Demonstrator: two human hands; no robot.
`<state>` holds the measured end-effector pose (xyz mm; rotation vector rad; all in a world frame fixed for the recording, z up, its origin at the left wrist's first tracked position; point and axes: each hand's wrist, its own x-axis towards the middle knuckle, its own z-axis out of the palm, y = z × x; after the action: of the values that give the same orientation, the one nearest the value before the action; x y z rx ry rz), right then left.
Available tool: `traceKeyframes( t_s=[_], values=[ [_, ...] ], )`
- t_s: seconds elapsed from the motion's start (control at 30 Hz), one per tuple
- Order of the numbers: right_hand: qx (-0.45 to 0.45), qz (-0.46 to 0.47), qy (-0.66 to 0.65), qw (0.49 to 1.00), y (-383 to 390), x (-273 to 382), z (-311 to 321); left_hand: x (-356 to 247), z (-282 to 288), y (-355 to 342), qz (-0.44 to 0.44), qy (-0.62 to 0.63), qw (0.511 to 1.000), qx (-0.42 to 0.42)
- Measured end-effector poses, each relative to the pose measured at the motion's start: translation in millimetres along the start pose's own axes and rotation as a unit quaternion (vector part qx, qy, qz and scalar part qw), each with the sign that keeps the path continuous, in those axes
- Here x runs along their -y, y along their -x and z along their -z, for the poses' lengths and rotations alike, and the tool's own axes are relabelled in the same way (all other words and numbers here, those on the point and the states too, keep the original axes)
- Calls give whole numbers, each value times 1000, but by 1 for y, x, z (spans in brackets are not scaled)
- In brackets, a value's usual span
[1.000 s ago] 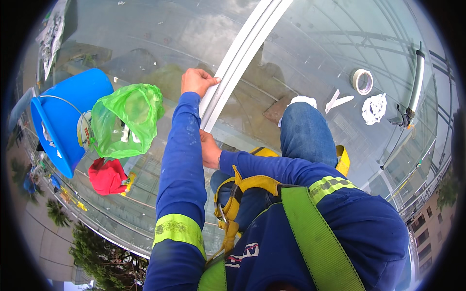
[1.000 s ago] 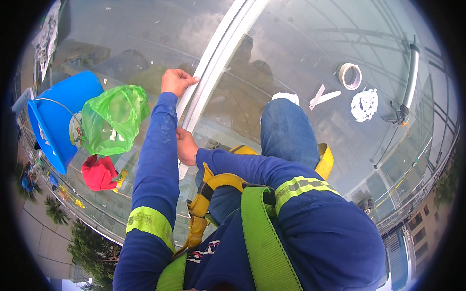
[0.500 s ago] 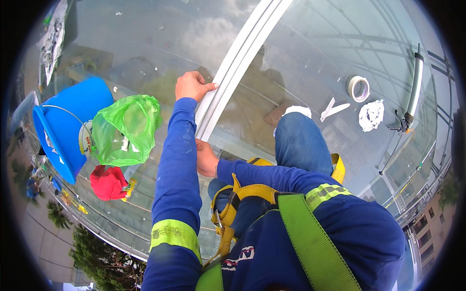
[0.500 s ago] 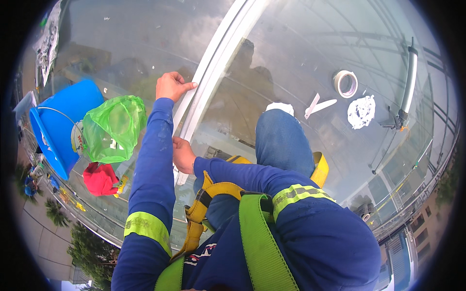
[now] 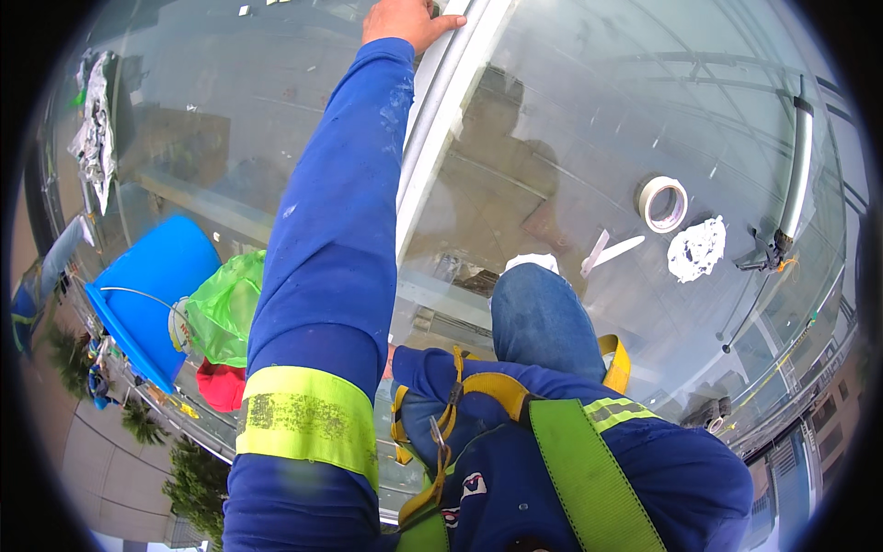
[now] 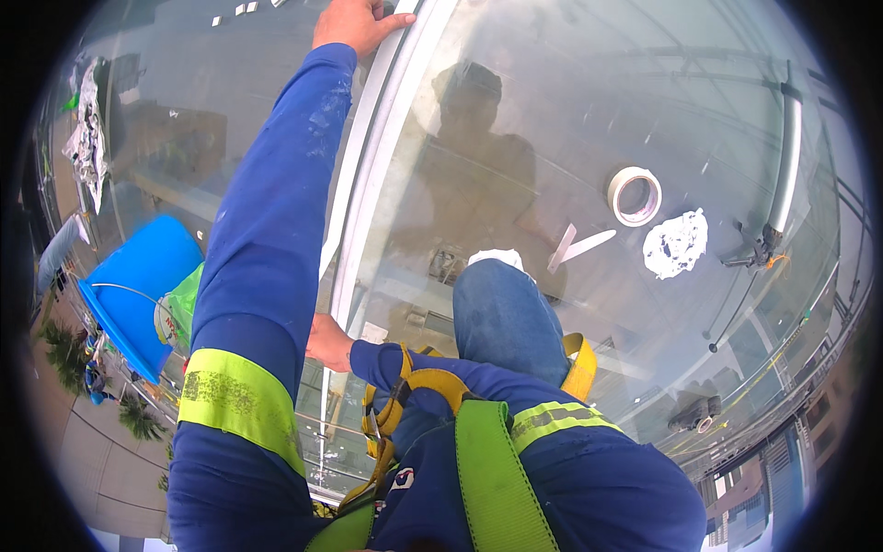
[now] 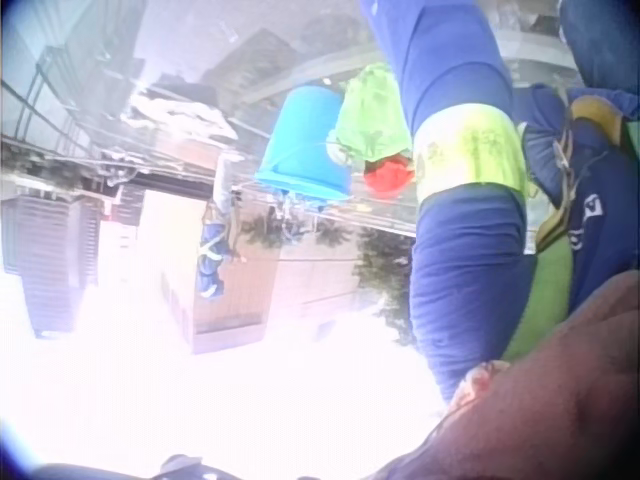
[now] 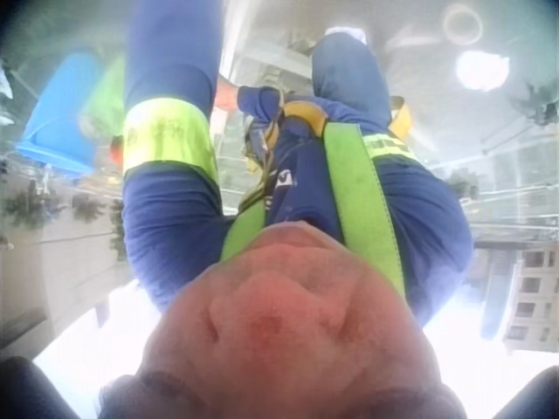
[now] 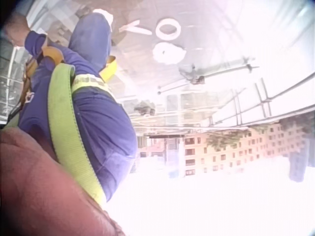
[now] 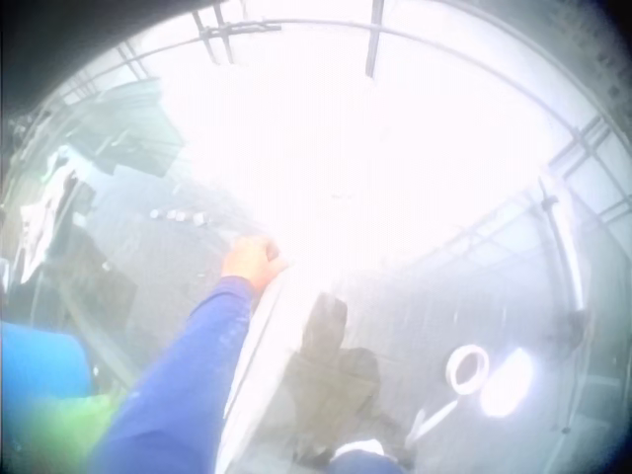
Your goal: The person applies masking tape along the edges of a glass joint on a transparent walkway, then picks up a sealant gun.
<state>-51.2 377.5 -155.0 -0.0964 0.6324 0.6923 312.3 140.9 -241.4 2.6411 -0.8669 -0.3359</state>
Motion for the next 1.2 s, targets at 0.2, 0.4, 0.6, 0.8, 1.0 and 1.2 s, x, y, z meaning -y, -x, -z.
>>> traceKeyframes(
  t_s=[0.2,0.4,0.6,0.8,1.0,1.2],
  values=[
    [-91,-9,39,995,24,35,-27,31,13,82,75,-1,988,138],
    [-37,-4,-3,999,-13,-24,2,91,27,271,119,22,976,180],
    [-8,26,11,1000,-22,-39,14,112,78,458,402,256,870,126],
    [-60,55,94,992,-14,-62,15,110,80,523,422,378,812,137],
    [-46,92,111,988,-15,-95,28,127,73,482,287,211,895,268],
    [-33,-112,40,992,72,-248,-1,136,69,491,284,173,901,278]
  ],
)
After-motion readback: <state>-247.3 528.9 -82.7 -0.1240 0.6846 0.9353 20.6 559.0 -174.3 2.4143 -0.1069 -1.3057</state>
